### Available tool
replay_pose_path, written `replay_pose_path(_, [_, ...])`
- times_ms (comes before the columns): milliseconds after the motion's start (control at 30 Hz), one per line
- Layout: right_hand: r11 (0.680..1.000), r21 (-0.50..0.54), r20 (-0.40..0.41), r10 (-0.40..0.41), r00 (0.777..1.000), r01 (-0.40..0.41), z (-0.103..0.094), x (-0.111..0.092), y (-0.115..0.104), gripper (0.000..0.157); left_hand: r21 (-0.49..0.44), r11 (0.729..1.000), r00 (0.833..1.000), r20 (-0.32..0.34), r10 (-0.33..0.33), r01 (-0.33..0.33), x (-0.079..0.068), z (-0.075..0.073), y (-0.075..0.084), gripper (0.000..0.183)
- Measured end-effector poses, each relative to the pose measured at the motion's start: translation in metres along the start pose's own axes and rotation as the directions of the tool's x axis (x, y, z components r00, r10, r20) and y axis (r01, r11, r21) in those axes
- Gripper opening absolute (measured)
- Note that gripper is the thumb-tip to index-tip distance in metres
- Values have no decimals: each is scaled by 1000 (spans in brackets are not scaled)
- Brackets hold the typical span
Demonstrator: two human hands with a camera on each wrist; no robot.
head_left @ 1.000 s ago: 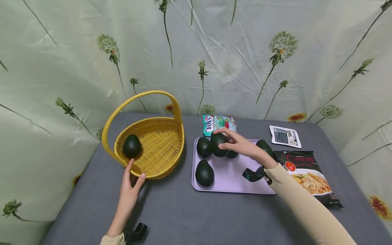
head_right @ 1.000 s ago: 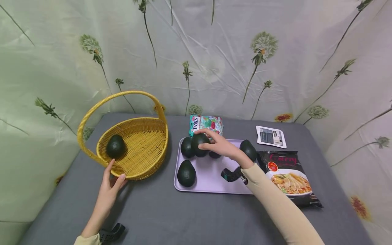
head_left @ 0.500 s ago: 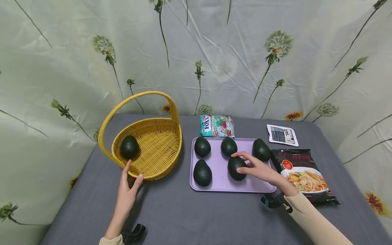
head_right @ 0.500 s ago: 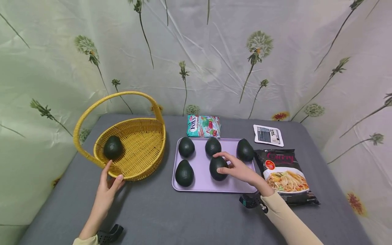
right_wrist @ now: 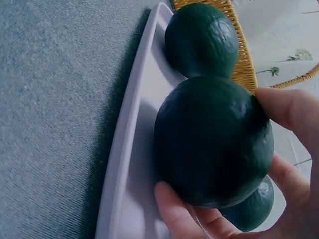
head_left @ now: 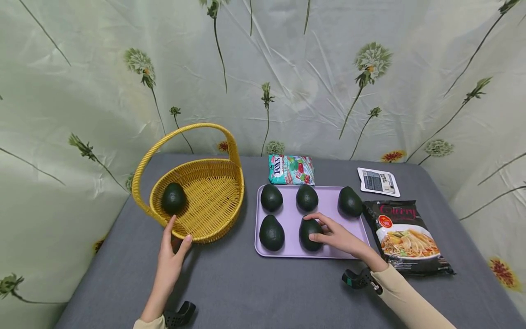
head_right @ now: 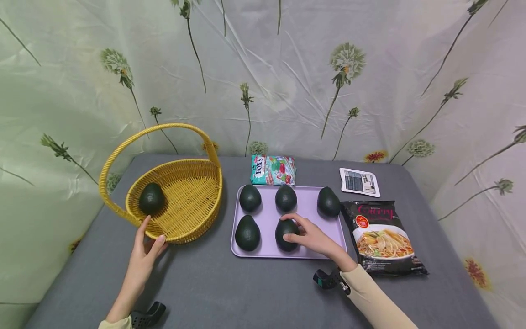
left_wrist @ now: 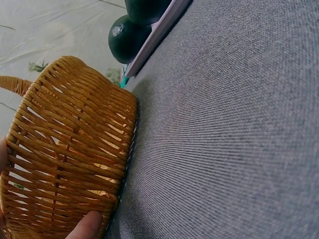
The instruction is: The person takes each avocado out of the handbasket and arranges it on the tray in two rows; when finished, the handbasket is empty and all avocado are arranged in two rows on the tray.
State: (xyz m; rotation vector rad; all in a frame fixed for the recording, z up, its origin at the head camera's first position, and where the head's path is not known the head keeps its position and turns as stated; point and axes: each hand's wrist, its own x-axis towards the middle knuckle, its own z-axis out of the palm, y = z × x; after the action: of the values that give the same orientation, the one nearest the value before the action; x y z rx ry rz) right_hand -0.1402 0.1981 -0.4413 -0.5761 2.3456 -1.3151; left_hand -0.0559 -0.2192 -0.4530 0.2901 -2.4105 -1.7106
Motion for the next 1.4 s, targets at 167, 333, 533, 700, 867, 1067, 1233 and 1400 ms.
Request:
replay_pose_path(167, [1000, -7, 3, 7, 1000, -7, 2, -1, -1, 47, -5, 1000, 1000, 1, 2, -2, 0, 0, -1, 73])
replay_pose_path(333, [999, -41, -10, 2, 1000, -2, 0, -2, -1, 47, -9, 1000, 1000, 5, 17, -17, 0, 0, -1, 73])
replay_pose_path(533, [1000, 10, -3, 8, 1000, -8, -5, -5, -1, 47, -14, 1000, 1000, 11, 23, -23, -2, 0, -2, 73])
replay_pose_path(700, [1000, 20, -16, 3, 1000, -3, -13, -6, -3, 45, -9, 1000, 1000, 13, 23, -23, -1, -1, -2, 72])
replay_pose_path(867, [998, -29, -54, -51, 997, 49, -25, -1, -7, 41, -13, 1000, 1000, 14, 23, -23, -1, -1, -2, 72])
replay_pose_path(1067, [995, 9, -52, -103, 993, 104, -33, 13, -20, 38, -11, 1000, 1000, 8, 13, -12, -1, 0, -2, 71])
replay_pose_path(1233, [988, 61, -18, -144, 989, 144, -27, 33, -38, 37, -5, 1000, 1000, -1, 25, -25, -3, 0, -2, 70])
replay_pose_path(1400, [970, 73, 38, -235, 971, 232, -13, 64, -63, 36, 6, 1000, 1000, -4, 29, -29, -3, 0, -2, 70])
